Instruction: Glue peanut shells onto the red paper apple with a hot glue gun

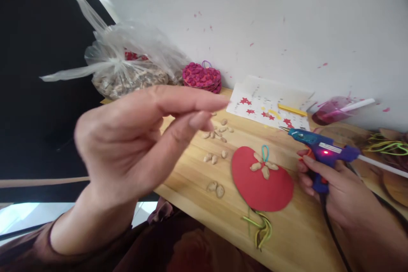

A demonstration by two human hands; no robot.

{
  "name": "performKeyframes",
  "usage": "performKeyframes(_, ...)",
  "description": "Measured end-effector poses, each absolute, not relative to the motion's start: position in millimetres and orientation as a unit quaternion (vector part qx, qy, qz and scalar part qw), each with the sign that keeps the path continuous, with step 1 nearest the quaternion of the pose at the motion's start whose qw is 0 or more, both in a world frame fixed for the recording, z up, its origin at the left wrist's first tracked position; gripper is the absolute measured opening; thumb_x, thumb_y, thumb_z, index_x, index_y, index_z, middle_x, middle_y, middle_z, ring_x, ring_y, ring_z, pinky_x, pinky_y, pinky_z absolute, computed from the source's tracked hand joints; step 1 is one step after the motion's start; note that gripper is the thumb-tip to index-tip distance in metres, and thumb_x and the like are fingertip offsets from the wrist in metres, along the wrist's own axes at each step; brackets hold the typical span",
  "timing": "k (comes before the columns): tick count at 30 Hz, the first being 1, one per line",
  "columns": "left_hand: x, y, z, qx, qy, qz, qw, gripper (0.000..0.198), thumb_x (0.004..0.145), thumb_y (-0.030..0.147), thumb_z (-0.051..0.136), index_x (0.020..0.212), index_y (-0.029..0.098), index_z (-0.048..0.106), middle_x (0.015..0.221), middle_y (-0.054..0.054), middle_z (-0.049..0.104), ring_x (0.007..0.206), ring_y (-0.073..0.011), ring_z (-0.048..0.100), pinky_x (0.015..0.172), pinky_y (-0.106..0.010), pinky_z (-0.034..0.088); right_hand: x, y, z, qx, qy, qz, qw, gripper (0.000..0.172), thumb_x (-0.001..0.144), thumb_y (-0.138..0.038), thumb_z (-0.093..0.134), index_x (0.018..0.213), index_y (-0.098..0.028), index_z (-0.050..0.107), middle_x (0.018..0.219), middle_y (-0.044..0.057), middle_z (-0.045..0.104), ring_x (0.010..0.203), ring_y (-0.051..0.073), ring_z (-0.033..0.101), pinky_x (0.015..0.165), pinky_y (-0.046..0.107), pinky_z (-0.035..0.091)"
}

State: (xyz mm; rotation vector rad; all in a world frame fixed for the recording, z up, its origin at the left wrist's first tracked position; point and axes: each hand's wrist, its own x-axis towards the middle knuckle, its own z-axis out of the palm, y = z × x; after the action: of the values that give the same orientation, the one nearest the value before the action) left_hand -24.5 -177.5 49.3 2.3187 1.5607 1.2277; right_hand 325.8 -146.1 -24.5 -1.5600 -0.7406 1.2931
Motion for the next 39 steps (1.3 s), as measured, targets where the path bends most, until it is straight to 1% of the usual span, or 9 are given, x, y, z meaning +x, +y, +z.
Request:
performKeyframes(2,-21.3,-138.8,62.2,0.737,0.492,0.458,0.076,0.010,0.093,0.031,0.071,0.102,0.030,0.076,0.091,0.006,0.078,0.070,-0.0111,0.070,0.065,-0.027,0.060,325.1,-147.1,-23.8,-0.637,-0.298,0.530,0.475,0.042,0.050,-0.037,0.095,0.079,-0.021,0.069,0.062,-0.001,0.062,0.043,0.011,0.051,0.031,0.019,0.037)
performKeyframes(3,-20.6,-130.1,58.9,0.749,0.485,0.438,0.109,0.007,0.093,0.031,0.071,0.095,0.027,0.076,0.088,0.004,0.078,0.072,-0.0118,0.070,0.065,-0.026,0.059,324.9,-147.6,-23.6,-0.636,-0.297,0.530,0.476,0.042,0.050,-0.037,0.095,0.079,-0.021,0.069,0.062,-0.001,0.062,0.043,0.011,0.051,0.031,0.019,0.037)
performKeyframes(5,-21.7,-125.9,40.7,0.769,0.485,0.385,0.157,0.014,0.092,0.034,0.071,0.084,0.023,0.075,0.079,0.002,0.076,0.071,-0.0123,0.069,0.063,-0.025,0.056,325.2,-148.2,-23.7,-0.629,-0.299,0.535,0.479,0.041,0.051,-0.037,0.095,0.078,-0.021,0.069,0.063,-0.001,0.063,0.043,0.011,0.051,0.032,0.018,0.038)
performKeyframes(7,-24.7,-128.5,18.5,0.797,0.479,0.323,0.176,0.014,0.092,0.032,0.071,0.083,0.022,0.075,0.080,0.001,0.074,0.072,-0.0128,0.068,0.063,-0.024,0.054,326.1,-148.3,-24.5,-0.617,-0.305,0.542,0.483,0.038,0.054,-0.037,0.094,0.078,-0.021,0.069,0.064,-0.001,0.063,0.044,0.011,0.052,0.032,0.018,0.038)
performKeyframes(12,-26.2,-128.9,-9.7,0.849,0.414,0.273,0.182,0.014,0.096,0.018,0.061,0.099,0.020,0.074,0.105,-0.005,0.074,0.095,-0.0161,0.071,0.083,-0.028,0.058,327.9,-147.5,-26.2,-0.600,-0.319,0.552,0.483,0.032,0.062,-0.036,0.092,0.082,-0.021,0.070,0.066,-0.001,0.062,0.045,0.010,0.053,0.033,0.018,0.038)
performKeyframes(18,-18.9,-127.1,-18.4,0.880,0.380,0.208,0.193,0.023,0.095,0.016,0.062,0.115,0.021,0.072,0.114,-0.007,0.071,0.106,-0.0194,0.068,0.094,-0.034,0.058,325.8,-147.6,-23.8,-0.598,-0.314,0.555,0.486,0.035,0.057,-0.034,0.094,0.077,-0.020,0.069,0.063,-0.002,0.061,0.043,0.010,0.052,0.033,0.018,0.037)
performKeyframes(22,-13.9,-129.1,-22.0,0.881,0.379,0.194,0.205,0.023,0.095,0.017,0.064,0.115,0.023,0.073,0.119,-0.007,0.070,0.112,-0.0215,0.066,0.099,-0.038,0.056,327.0,-147.0,-25.2,-0.597,-0.317,0.553,0.487,0.034,0.059,-0.033,0.093,0.081,-0.020,0.070,0.064,-0.001,0.062,0.043,0.010,0.053,0.033,0.019,0.037)
performKeyframes(25,-11.1,-130.5,-24.0,0.884,0.371,0.187,0.212,0.021,0.095,0.017,0.064,0.113,0.022,0.074,0.119,-0.007,0.071,0.112,-0.0219,0.065,0.099,-0.039,0.055,327.2,-147.5,-25.1,-0.596,-0.324,0.550,0.488,0.033,0.060,-0.032,0.092,0.082,-0.020,0.071,0.064,-0.001,0.062,0.044,0.011,0.053,0.033,0.019,0.038)
performKeyframes(39,-9.7,-132.2,-34.3,0.895,0.357,0.194,0.186,0.023,0.102,0.023,0.053,0.111,0.021,0.075,0.109,-0.005,0.073,0.100,-0.0164,0.068,0.092,-0.029,0.055,321.6,-150.6,-19.2,-0.594,-0.329,0.552,0.483,0.026,0.069,-0.031,0.085,0.084,-0.021,0.066,0.066,-0.004,0.060,0.045,0.009,0.052,0.036,0.020,0.035)
